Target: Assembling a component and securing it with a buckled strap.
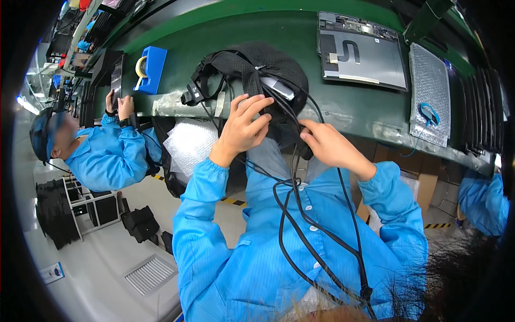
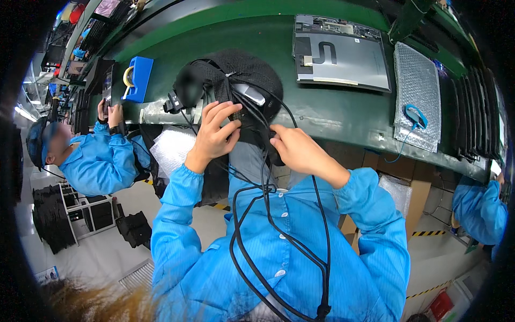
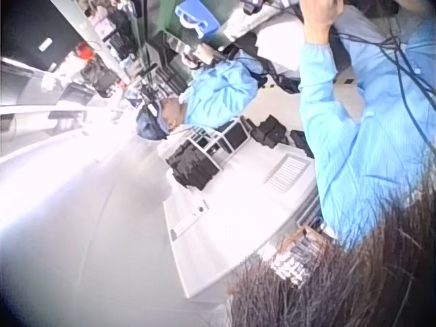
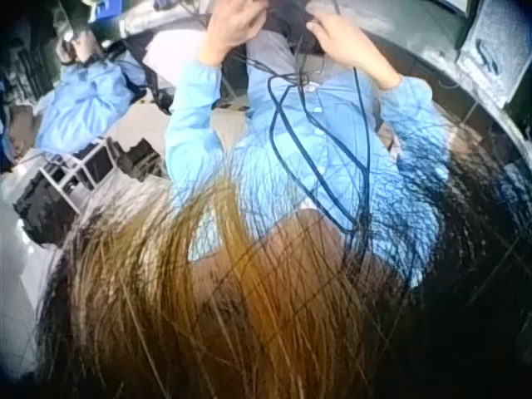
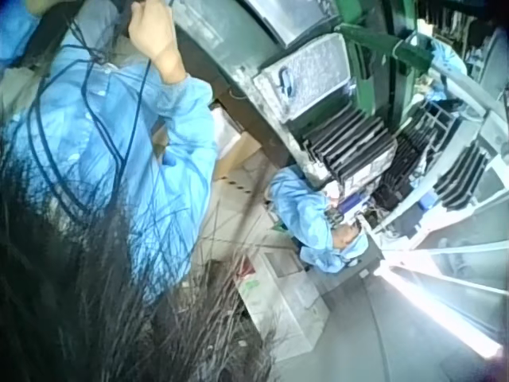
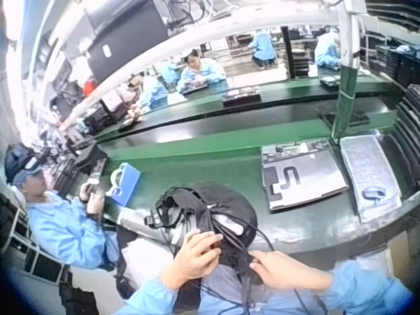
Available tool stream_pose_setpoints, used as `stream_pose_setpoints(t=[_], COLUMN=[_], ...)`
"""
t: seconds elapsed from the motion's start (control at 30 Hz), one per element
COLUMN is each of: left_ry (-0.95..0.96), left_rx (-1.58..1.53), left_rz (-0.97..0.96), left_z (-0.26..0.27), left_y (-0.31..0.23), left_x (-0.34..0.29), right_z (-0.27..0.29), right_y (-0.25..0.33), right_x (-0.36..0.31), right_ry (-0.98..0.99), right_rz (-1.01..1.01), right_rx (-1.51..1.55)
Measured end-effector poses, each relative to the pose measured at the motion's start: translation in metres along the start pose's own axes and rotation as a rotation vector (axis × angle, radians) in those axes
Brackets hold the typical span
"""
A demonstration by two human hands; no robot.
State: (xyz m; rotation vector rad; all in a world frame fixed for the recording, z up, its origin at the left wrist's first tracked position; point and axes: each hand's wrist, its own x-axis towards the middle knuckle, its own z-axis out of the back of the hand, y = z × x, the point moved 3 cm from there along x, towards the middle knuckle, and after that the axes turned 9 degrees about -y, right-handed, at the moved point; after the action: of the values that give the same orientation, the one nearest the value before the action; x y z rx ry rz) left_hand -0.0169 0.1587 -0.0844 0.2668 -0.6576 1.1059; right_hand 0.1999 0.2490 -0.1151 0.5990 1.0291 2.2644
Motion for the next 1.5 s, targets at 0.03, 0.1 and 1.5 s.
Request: stream_pose_setpoints(t=[0.03,0.1,1.5], left_ry=[-0.049,-0.096,-0.267], left_rx=[0.050,0.098,-0.071], left_rz=[0.016,0.029,0.303], left_z=[0.001,0.000,-0.024], left_y=[-0.003,-0.008,-0.012], left_x=[-0.002,-0.006,0.012], right_z=[-0.006,-0.018,-0.007], right_y=[-0.009,-0.016,0.029], right_x=[0.007,0.013,0.168], right_ry=[0.130,0.264,-0.110], right_rz=[-0.130,-0.338,0.408], right_rx=[0.218,0.583,-0.186])
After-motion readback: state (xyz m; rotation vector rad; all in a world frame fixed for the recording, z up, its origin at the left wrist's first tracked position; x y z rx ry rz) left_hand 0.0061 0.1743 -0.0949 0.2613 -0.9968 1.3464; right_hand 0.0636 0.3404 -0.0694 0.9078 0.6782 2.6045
